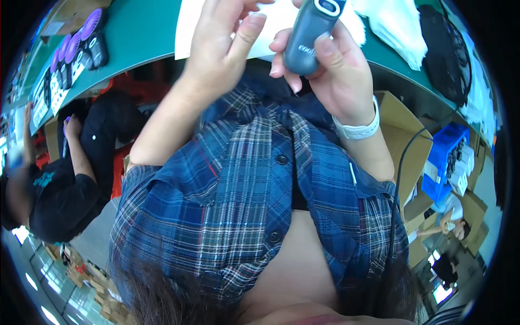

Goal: Assembling small handheld portable fans at a production station.

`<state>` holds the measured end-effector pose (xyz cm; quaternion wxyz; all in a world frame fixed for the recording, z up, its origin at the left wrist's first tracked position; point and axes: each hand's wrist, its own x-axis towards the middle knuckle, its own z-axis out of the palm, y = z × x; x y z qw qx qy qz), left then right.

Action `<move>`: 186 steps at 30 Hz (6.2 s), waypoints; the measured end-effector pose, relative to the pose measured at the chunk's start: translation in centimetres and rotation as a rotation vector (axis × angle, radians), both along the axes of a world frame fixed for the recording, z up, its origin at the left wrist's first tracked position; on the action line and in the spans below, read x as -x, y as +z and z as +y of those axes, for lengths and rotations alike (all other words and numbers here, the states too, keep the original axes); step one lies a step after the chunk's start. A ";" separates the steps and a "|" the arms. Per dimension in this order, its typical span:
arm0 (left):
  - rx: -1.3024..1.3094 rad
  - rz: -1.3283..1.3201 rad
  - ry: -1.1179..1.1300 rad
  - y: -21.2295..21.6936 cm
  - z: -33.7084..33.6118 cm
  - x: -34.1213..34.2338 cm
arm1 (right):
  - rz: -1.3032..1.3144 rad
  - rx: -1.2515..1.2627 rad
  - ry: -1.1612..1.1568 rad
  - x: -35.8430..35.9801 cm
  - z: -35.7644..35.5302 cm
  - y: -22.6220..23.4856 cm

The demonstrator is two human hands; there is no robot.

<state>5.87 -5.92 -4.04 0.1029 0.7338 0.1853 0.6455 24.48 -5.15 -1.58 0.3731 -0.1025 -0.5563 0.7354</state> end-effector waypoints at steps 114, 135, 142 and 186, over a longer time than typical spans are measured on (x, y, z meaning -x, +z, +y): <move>1.015 0.631 0.877 1.5 -2.6 13.5 | -1.000 -1.175 -0.318 5.1 0.1 -0.7; 0.913 -0.090 0.692 0.1 -2.0 13.9 | -0.885 -1.084 -0.390 5.4 0.8 0.5; 1.154 -0.158 0.483 -0.2 -1.5 14.6 | -0.748 -1.154 -0.505 6.1 1.3 -1.7; 0.186 0.702 -0.083 3.9 -1.6 -5.6 | -0.201 0.137 -0.467 -27.8 -10.5 -11.5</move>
